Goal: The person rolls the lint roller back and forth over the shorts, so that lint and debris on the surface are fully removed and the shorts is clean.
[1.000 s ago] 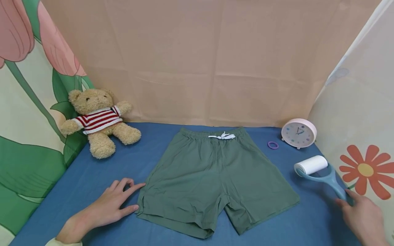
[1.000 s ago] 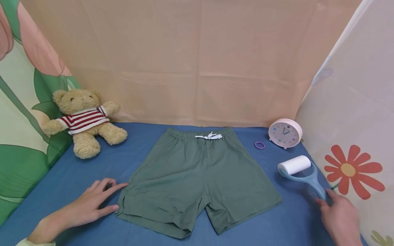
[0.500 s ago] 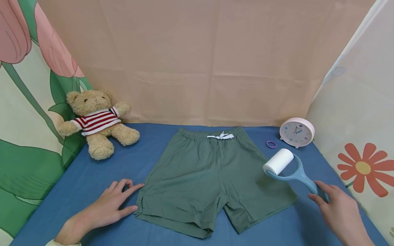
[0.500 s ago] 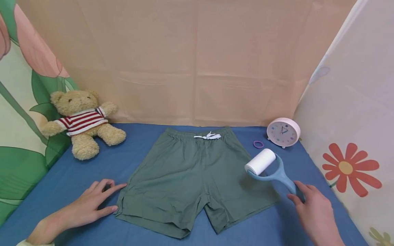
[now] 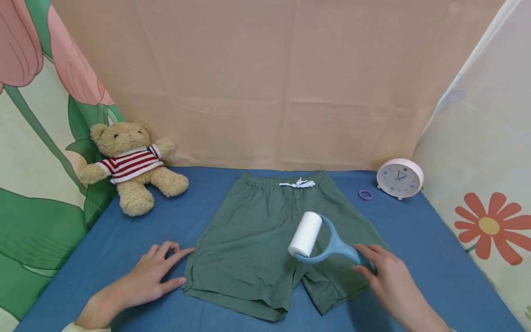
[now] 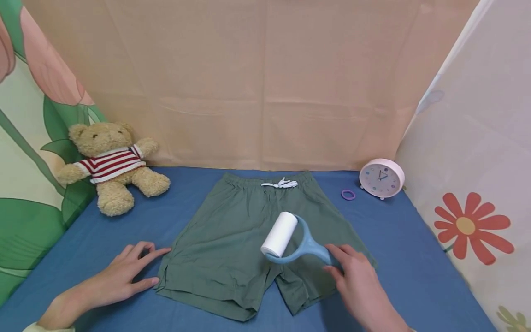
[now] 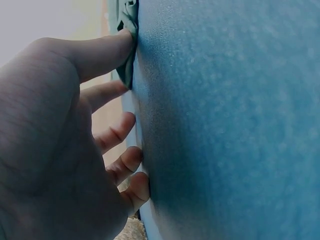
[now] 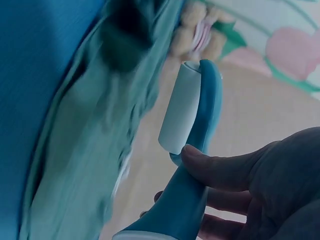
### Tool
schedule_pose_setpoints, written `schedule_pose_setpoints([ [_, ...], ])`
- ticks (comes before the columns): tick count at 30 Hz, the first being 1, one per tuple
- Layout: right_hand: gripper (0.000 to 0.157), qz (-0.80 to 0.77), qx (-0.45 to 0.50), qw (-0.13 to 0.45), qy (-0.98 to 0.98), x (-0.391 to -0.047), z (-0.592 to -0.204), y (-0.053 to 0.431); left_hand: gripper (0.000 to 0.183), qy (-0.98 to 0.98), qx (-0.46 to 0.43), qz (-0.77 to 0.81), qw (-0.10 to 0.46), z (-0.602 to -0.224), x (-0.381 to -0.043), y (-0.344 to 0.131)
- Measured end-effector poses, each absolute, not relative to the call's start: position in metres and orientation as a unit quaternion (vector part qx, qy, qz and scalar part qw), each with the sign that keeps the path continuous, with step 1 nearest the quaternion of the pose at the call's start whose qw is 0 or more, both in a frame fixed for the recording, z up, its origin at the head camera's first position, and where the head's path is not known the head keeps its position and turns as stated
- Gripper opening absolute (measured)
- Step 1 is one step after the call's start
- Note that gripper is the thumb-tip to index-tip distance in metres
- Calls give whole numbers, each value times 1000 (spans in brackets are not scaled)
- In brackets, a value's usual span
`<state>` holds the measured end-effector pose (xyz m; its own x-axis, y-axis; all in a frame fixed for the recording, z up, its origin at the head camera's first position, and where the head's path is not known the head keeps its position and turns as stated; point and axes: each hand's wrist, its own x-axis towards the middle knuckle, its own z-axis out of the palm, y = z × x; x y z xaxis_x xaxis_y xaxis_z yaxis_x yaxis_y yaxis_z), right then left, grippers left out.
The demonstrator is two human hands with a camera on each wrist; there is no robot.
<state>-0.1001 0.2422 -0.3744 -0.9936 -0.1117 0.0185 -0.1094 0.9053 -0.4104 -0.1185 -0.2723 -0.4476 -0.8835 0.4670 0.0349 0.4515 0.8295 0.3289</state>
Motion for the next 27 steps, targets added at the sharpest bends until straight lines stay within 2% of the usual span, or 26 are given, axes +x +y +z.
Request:
schedule_pose_setpoints([
  [9,41,-247,-150,4,957,-100,-372,176,61,955,239,171,29,-452,-120,-272],
  [18,38,-241,-265,0,934,-105,-379,130,60,953,248,173,14,-453,-120,-273],
  [27,33,-242,-326,-3,914,-115,-388,87,63,956,237,175,10,-457,-121,-277],
])
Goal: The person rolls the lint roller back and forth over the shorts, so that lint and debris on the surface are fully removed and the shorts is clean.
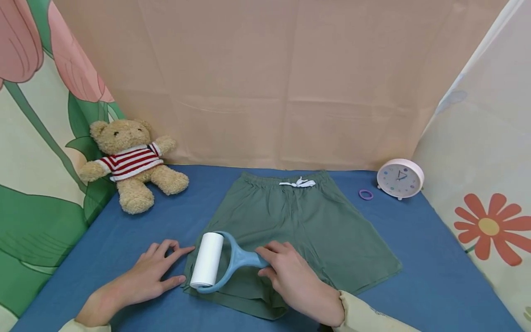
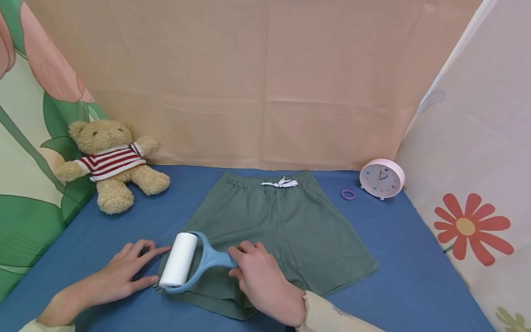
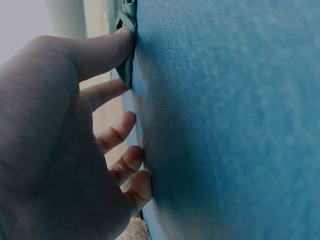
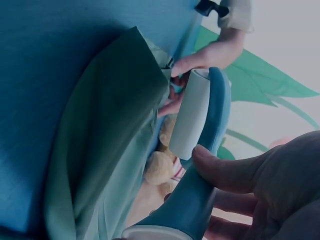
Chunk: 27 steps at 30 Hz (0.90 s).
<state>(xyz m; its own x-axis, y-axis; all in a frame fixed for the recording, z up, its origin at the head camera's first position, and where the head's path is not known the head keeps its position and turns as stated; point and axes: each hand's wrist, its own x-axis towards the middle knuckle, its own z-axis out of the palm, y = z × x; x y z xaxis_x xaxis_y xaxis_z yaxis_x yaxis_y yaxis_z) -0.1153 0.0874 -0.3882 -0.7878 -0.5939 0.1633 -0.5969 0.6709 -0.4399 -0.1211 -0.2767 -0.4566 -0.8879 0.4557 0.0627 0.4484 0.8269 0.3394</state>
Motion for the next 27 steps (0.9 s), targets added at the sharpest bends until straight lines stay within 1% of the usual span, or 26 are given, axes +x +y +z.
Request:
schedule_pose_setpoints([
  [6,34,221,353,5,-909,-125,-395,67,62,959,226,166,45,-451,-120,-275],
  [15,35,202,369,-4,-907,-130,-402,54,55,960,232,155,29,-453,-121,-276],
  [20,36,211,360,-11,-909,-129,-406,54,55,959,234,155,30,-451,-121,-275],
  [23,38,222,357,-26,-907,-129,-406,55,56,960,231,152,33,-450,-121,-275],
  [27,41,224,362,-37,-904,-129,-407,58,58,961,225,155,48,-448,-120,-274],
])
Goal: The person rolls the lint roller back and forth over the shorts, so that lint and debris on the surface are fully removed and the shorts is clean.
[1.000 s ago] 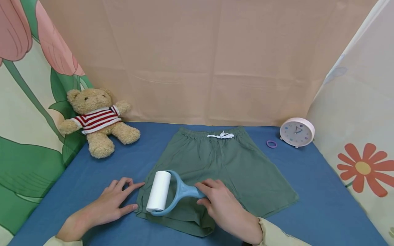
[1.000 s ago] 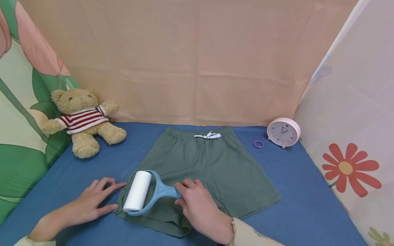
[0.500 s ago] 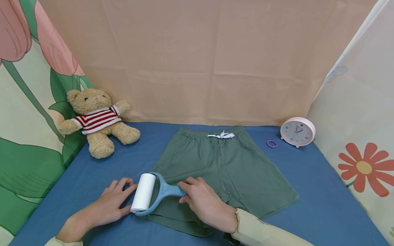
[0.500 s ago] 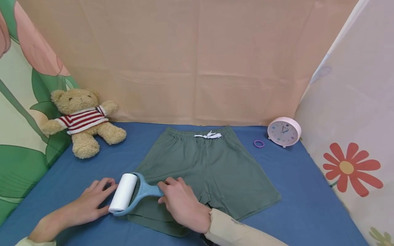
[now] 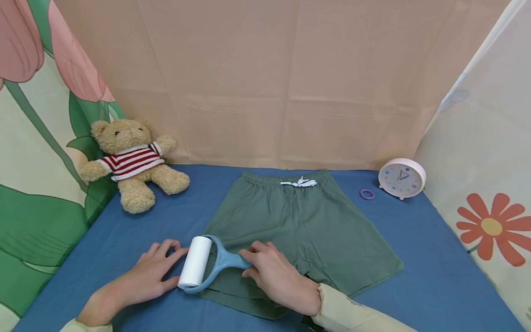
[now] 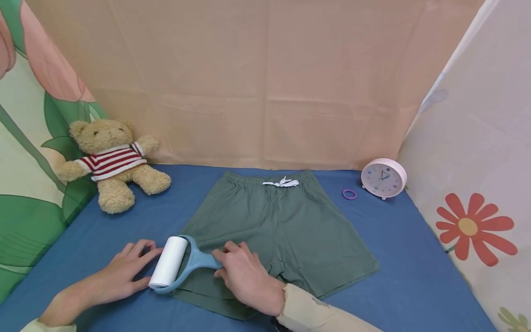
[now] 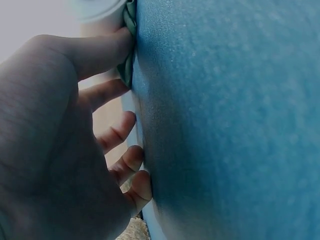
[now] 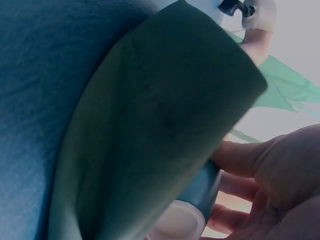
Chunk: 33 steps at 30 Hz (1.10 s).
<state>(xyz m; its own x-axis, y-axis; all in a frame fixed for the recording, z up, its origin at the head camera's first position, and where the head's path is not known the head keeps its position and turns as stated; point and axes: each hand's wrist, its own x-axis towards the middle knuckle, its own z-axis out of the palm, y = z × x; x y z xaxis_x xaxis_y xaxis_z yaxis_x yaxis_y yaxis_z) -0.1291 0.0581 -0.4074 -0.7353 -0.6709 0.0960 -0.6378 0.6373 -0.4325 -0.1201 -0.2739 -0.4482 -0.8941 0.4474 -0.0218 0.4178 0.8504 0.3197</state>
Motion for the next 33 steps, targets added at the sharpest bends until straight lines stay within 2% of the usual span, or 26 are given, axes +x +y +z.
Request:
schedule_pose_setpoints([
  [6,42,-216,-361,46,906,-128,-406,65,62,959,220,164,63,-444,-119,-272],
  [13,43,-224,-358,63,904,-127,-404,79,62,959,224,166,50,-447,-120,-273],
  [17,43,-230,-358,63,903,-125,-404,88,63,957,220,176,66,-445,-120,-271],
  [25,45,-239,-341,89,905,-123,-398,113,60,957,241,163,24,-451,-121,-273],
  [33,45,-254,-326,100,905,-120,-397,138,62,958,224,170,65,-444,-122,-270],
])
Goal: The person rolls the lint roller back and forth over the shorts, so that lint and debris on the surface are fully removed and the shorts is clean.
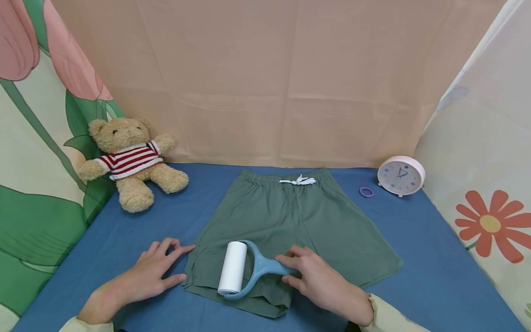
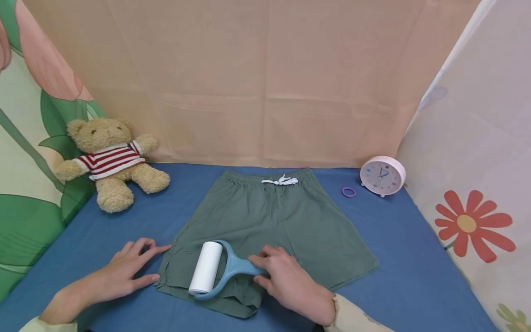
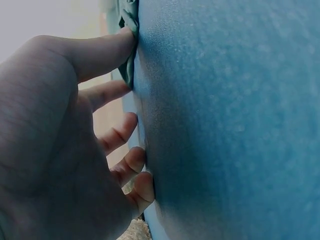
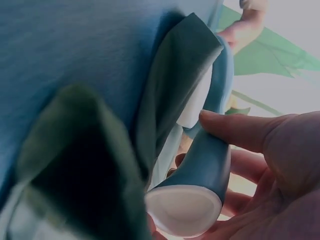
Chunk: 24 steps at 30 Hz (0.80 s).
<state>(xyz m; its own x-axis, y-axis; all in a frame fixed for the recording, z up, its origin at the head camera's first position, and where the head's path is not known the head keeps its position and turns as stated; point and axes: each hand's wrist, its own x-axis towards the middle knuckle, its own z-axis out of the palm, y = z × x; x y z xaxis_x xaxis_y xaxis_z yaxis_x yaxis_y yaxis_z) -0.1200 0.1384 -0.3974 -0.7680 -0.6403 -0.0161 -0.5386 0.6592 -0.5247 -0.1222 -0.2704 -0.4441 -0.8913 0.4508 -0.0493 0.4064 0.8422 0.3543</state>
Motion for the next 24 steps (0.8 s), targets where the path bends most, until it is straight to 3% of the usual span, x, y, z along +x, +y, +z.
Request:
schedule_pose_setpoints([
  [11,44,-241,-303,125,913,-118,-391,177,59,952,256,164,23,-454,-124,-276],
  [24,43,-265,-303,144,904,-120,-388,222,60,956,239,167,35,-449,-121,-273],
])
